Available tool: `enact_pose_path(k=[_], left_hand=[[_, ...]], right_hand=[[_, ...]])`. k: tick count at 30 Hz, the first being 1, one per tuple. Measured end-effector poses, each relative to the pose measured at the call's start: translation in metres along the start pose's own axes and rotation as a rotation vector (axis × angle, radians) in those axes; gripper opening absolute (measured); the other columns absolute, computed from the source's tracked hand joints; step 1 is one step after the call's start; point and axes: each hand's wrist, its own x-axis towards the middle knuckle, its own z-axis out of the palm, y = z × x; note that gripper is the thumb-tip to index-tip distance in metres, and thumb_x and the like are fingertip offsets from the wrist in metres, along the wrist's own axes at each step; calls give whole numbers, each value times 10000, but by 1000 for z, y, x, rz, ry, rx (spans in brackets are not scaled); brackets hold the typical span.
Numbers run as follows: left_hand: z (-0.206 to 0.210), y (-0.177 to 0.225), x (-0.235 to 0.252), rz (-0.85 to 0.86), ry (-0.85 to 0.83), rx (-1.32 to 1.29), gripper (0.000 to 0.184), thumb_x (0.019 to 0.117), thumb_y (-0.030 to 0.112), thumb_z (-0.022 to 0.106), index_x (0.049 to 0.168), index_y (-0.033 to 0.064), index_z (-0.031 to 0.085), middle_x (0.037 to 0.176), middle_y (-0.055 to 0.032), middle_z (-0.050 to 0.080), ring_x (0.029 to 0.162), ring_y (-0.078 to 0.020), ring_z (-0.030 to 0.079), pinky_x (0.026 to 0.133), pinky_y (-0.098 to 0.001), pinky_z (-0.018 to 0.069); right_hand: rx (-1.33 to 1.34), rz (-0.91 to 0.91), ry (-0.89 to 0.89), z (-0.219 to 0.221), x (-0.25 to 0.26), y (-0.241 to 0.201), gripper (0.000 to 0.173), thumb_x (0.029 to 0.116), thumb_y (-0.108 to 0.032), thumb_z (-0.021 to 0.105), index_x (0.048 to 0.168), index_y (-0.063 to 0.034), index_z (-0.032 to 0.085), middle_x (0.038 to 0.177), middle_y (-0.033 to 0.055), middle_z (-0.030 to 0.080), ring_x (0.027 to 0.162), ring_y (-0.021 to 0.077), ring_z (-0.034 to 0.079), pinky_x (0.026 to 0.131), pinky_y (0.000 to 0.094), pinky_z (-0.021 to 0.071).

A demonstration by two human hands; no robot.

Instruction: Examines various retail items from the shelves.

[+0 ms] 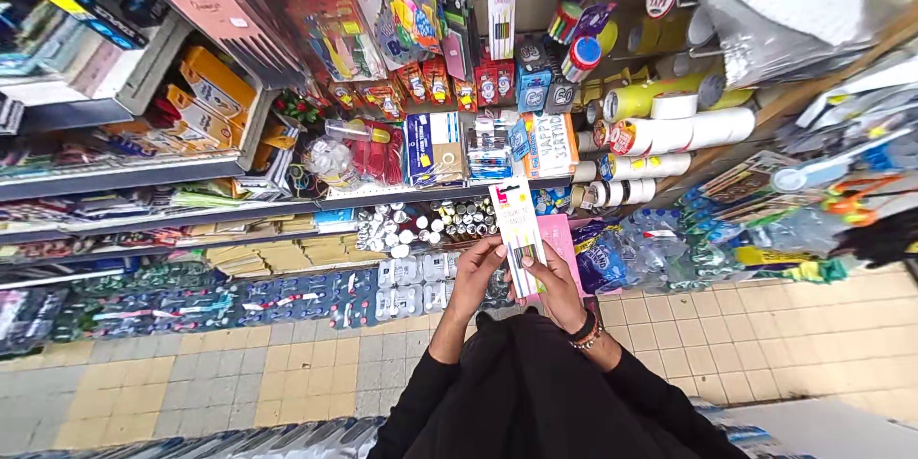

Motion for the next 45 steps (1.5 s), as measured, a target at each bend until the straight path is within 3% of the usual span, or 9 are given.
enact_pose_path(k=[6,10,19,22,25,31,39,45], left_hand=[[7,8,-5,11,87,88,210,985,69,634,1135,-72,673,1141,-162,679,984,-207,682,871,-361,595],[7,10,-10,15,101,82,222,972,47,651,1154,-79,666,1168,-178,668,974,-223,689,855,-365,607],[14,11,-18,-38,116,85,319,934,-6,689,1223,-92,585,1089,-180,714,844,-221,725,705,-345,632],[15,12,-19,-45,144,101,318,926,-8,695,1214,-88,586,1071,-178,720,848,-227,734,684,-347,640],[16,12,-20,-59,173,114,322,913,-16,701,1202,-79,575,1022,-168,734,778,-211,735,595,-322,625],[17,10,-21,-57,179,117,318,904,-39,697,1195,-77,574,1014,-174,737,736,-212,733,551,-313,613],[13,9,-22,-61,156,87,312,945,11,682,1222,-84,575,1006,-188,735,764,-229,735,582,-328,621],[11,8,-24,-45,137,56,292,1000,49,615,1251,-94,572,1007,-186,731,813,-247,741,668,-374,643]], right_hand=[[47,28,-60,-4,-5,5,444,1093,-216,383,1438,63,386,1033,247,687,794,330,719,596,416,624],[41,40,-61,-3,-6,6,440,1099,-194,323,1451,60,398,1074,258,684,835,353,726,617,451,638],[-36,35,-19,-5,-9,8,388,1098,-149,366,1407,67,457,1144,230,673,899,348,730,655,485,654],[-10,46,-53,-9,-10,8,408,1099,-178,367,1417,61,456,1195,234,653,962,355,717,705,504,651],[8,74,-63,-11,-12,8,469,1104,-250,339,1449,56,427,1239,231,640,1007,357,709,750,521,647],[37,107,-53,-13,-13,10,501,1104,-284,311,1455,56,424,1245,236,639,1018,365,707,757,538,642],[70,128,-44,-11,-13,8,489,1110,-271,290,1462,45,418,1242,240,645,1031,370,707,783,542,638],[97,137,-42,-10,-13,8,491,1106,-266,289,1460,53,403,1245,270,639,1034,410,703,779,562,636]])
